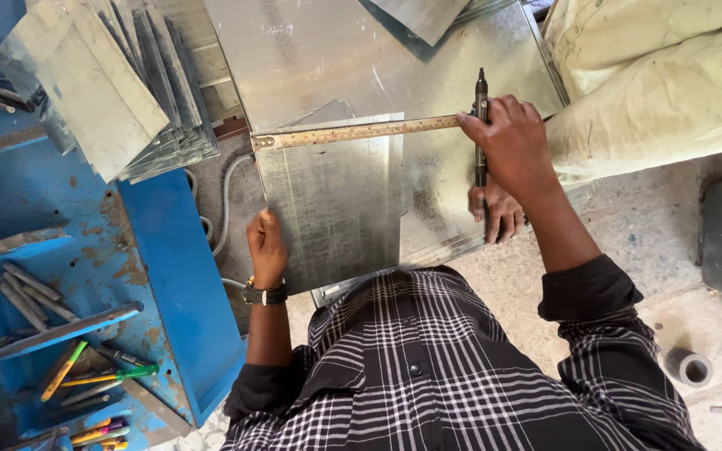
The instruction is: The person measures and marks multiple rectangular metal sheets using a metal ruler and a black marker. They place the ruler on each sheet, draw a straight line, and then move the sheet to a stack. A second person is visible nearby, occasionally handling the sheets.
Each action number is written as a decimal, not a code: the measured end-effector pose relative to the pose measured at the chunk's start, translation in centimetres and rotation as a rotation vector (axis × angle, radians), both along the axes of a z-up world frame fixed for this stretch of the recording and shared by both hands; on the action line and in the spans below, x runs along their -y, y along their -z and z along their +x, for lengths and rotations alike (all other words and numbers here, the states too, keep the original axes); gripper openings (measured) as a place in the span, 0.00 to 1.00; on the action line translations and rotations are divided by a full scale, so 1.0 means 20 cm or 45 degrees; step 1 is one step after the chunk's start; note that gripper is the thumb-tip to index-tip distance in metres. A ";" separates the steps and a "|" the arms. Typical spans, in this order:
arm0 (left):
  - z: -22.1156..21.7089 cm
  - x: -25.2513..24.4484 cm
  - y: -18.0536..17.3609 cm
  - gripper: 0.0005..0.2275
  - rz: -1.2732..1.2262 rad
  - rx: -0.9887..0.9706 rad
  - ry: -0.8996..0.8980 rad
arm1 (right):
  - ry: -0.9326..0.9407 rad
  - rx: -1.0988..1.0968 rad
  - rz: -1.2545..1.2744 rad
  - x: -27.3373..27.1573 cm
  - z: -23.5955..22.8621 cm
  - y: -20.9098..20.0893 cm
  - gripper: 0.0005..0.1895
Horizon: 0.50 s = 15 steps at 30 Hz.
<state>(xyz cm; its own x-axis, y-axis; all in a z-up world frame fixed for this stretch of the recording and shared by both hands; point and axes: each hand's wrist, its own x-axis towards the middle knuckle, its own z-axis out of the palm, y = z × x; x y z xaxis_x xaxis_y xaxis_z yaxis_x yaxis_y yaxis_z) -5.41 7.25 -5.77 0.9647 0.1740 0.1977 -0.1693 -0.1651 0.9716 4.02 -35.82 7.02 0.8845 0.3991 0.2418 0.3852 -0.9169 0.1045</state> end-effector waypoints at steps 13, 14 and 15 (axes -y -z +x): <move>0.04 0.02 0.08 0.21 -0.026 -0.035 -0.117 | -0.160 0.193 0.087 0.00 -0.03 -0.03 0.18; 0.06 0.02 0.10 0.20 0.127 0.154 -0.153 | -0.171 0.158 0.079 0.00 -0.06 -0.04 0.18; 0.09 0.04 0.11 0.22 0.284 0.345 -0.191 | -0.194 0.127 0.072 0.01 -0.08 -0.05 0.19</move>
